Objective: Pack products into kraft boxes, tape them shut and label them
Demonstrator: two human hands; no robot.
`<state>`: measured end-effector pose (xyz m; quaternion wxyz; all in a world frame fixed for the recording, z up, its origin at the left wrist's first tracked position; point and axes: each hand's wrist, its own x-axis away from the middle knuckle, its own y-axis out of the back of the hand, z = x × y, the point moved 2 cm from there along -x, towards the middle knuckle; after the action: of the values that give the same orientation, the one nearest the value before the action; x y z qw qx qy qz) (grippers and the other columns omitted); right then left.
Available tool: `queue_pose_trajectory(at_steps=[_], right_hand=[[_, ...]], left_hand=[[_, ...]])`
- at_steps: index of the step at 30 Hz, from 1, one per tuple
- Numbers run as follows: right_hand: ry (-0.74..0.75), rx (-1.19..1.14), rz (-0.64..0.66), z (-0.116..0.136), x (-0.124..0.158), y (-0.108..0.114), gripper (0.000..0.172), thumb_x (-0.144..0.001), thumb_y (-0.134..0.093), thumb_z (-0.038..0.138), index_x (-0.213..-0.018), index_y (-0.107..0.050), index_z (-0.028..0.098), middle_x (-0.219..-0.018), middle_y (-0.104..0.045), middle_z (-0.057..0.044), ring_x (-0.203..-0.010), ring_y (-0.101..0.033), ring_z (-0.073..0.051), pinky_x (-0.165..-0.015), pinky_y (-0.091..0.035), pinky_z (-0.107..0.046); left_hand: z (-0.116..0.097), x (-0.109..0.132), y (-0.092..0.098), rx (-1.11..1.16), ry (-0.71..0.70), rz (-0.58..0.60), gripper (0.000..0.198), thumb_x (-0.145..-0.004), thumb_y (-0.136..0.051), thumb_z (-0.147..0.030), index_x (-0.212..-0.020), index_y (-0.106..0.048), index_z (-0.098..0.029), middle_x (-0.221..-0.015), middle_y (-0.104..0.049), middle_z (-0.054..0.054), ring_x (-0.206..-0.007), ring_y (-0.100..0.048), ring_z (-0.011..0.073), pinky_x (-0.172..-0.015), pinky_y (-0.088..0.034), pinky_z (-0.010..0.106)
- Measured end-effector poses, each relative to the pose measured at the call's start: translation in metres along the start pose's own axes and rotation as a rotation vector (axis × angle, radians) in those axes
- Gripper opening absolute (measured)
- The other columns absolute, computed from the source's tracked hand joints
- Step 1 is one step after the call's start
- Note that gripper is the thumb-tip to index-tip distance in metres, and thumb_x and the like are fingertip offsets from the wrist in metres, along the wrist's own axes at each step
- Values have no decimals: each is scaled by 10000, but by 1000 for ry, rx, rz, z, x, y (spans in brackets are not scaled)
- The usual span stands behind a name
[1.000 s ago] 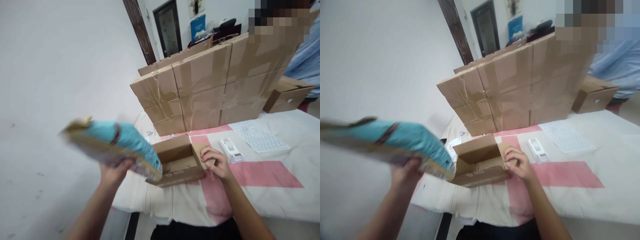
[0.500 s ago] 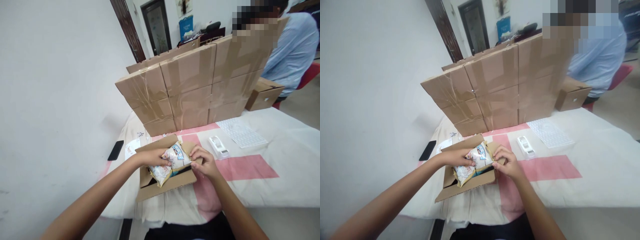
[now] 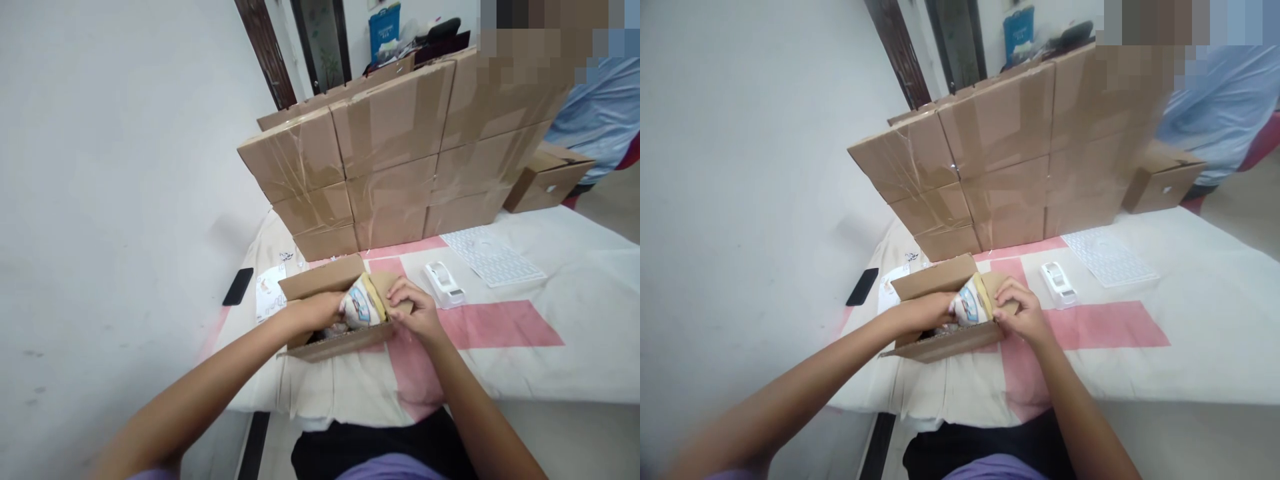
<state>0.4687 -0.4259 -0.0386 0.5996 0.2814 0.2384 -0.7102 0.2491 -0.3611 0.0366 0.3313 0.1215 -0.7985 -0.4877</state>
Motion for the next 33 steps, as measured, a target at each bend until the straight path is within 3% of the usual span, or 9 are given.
queue_pose_trajectory(at_steps=[5,10,14,17,21,23,26,30,33], right_hand=[[-10,-18,-24,-2,2,-2,339,-813,-800,523,-760,-667,215,-838,-647,-60,-781,-626,-201,-724,-519,-351],[-22,-7,-19,-6,9,-4,337,-838,-767,547,-885,-667,228,-928,-645,-78,-868,-637,-231,-790,-530,-390],[-44,-39,-239,-7,17,0,784,-770,-752,688,-1404,-475,320,-1360,-522,-143,-944,-634,-250,-803,-552,-429],[-8,22,-133,-1,17,1,529,-938,-534,655,-1357,-565,332,-1383,-541,-122,-1090,-619,-285,-906,-533,-476],[109,169,358,6,12,-15,604,-950,-471,715,-1369,-644,316,-1300,-699,-110,-1230,-560,-337,-1046,-459,-561],[174,200,405,7,12,-24,626,-909,-571,708,-1394,-626,316,-1290,-724,-106,-1181,-580,-330,-1006,-482,-549],[241,177,341,6,18,-39,487,-901,-659,621,-1269,-678,304,-1170,-757,-106,-1013,-632,-299,-878,-520,-506],[-25,121,38,6,32,-56,461,-891,-707,467,-1301,-569,305,-1086,-652,-92,-984,-623,-270,-874,-546,-482],[-273,68,-144,12,39,-67,719,-898,-668,390,-1519,-316,302,-1376,-493,-135,-1283,-536,-291,-1070,-495,-511]], left_hand=[[-2,-8,-33,-197,80,16,362,-846,-691,-300,-1186,-667,-178,-1152,-751,149,-930,-737,322,-792,-558,397],[-20,0,-20,-352,36,-12,277,-871,-684,-270,-1100,-691,-113,-1090,-741,209,-1017,-705,352,-865,-542,445],[-25,35,19,-415,-107,-337,342,-962,-620,-422,-1202,-663,-183,-1174,-726,130,-1107,-665,305,-956,-500,440],[2,67,32,-337,6,-710,349,-1003,-551,-435,-1281,-616,-235,-1358,-650,115,-1266,-583,319,-1052,-459,486],[47,97,-10,-29,299,-1068,668,-925,-666,-491,-1497,-422,-247,-1615,-355,175,-1510,-331,387,-1182,-363,600],[60,104,-45,242,401,-1168,809,-914,-678,-496,-1578,-285,-252,-1637,-291,195,-1525,-323,373,-1155,-418,575],[68,105,-84,627,358,-1171,850,-952,-648,-455,-1621,-159,-270,-1495,-527,174,-1367,-556,286,-1088,-500,502],[72,96,-89,635,28,-1270,380,-937,-620,-567,-1000,-729,-208,-1018,-774,105,-1085,-685,274,-1022,-523,500],[79,81,-79,755,-79,-1250,731,-991,-251,-720,-659,-681,-232,-772,-761,124,-995,-666,287,-971,-528,529]])
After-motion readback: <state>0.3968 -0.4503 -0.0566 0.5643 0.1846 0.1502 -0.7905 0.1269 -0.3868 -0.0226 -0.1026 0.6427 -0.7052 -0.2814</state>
